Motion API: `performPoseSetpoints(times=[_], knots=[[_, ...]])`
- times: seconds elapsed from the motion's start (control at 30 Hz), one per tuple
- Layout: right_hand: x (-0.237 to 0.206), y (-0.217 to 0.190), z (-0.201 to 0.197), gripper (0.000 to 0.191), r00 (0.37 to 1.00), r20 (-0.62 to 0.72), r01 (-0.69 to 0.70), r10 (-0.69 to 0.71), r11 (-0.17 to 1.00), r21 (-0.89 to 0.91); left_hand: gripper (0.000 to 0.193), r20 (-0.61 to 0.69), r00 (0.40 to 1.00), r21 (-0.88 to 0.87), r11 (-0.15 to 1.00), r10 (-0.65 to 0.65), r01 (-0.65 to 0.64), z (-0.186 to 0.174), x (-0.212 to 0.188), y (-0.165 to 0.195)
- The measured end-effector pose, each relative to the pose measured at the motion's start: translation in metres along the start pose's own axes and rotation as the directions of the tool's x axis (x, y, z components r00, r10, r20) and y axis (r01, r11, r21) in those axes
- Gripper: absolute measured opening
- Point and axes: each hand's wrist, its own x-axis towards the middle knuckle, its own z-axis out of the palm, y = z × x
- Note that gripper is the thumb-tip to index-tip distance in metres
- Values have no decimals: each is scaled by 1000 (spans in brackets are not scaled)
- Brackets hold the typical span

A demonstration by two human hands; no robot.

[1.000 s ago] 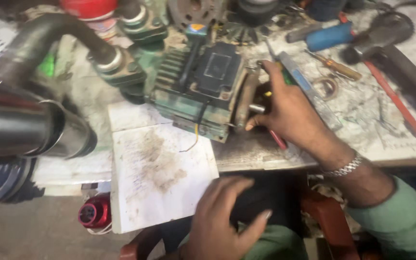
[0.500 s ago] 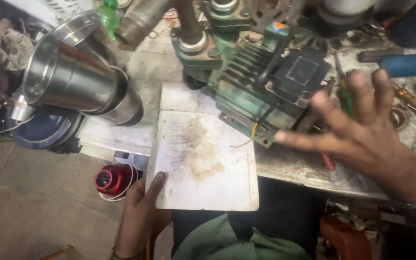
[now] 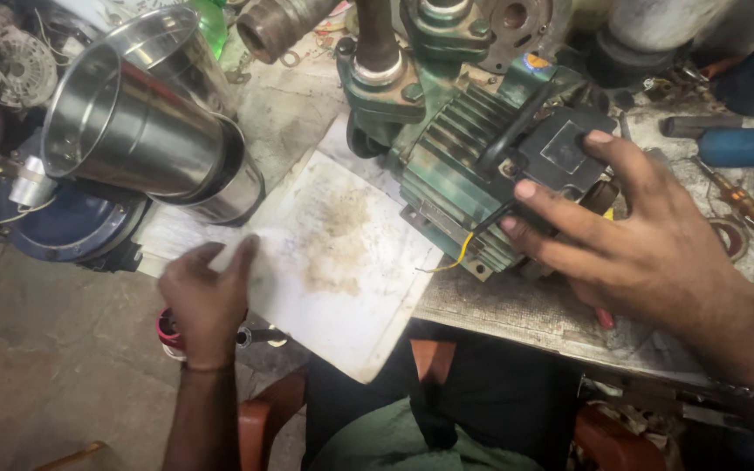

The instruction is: The person works on an electric motor at a cluttered workbench. They use pliers on the motor shaft area, fit a metal cover and pulley onto the motor, tap components into place with a hammer, and use a file on parts while steadying the motor with the other hand.

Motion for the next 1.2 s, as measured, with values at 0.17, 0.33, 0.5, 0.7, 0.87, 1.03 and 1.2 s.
performPoseSetpoints(times=[0.17, 0.33, 0.5, 0.7, 0.87, 1.03, 1.2], knots=[[-4, -2, 5, 73, 999, -50, -1, 2, 1000, 26, 39, -251, 879, 356, 883, 404, -304, -16, -37, 37], [-11, 8, 13, 84, 977, -212, -5, 20, 998, 69, 51, 403, 877, -683, 724, 261, 98, 29, -143, 122], [-19, 5, 28, 125, 895, -320, -215, 311, 929, 302, 67, 845, 487, -497, -14, 223, 868, 96, -187, 180], [-19, -23, 25, 123, 606, 201, -736, 770, 448, 507, 54, 728, 627, -627, -101, 276, 772, 109, -165, 181], [1, -28, 6, 114, 438, 484, -878, 758, 244, 412, 83, 485, 759, -749, 655, 434, 104, 49, -152, 168], [6, -28, -3, 105, 414, 581, -890, 700, 176, 422, 106, 93, 610, -394, 591, 787, -704, 2, -101, 189], [-4, -26, 10, 91, 588, 361, -748, 724, 318, 582, 133, 201, 506, -66, 527, 839, -847, 44, -38, 251]])
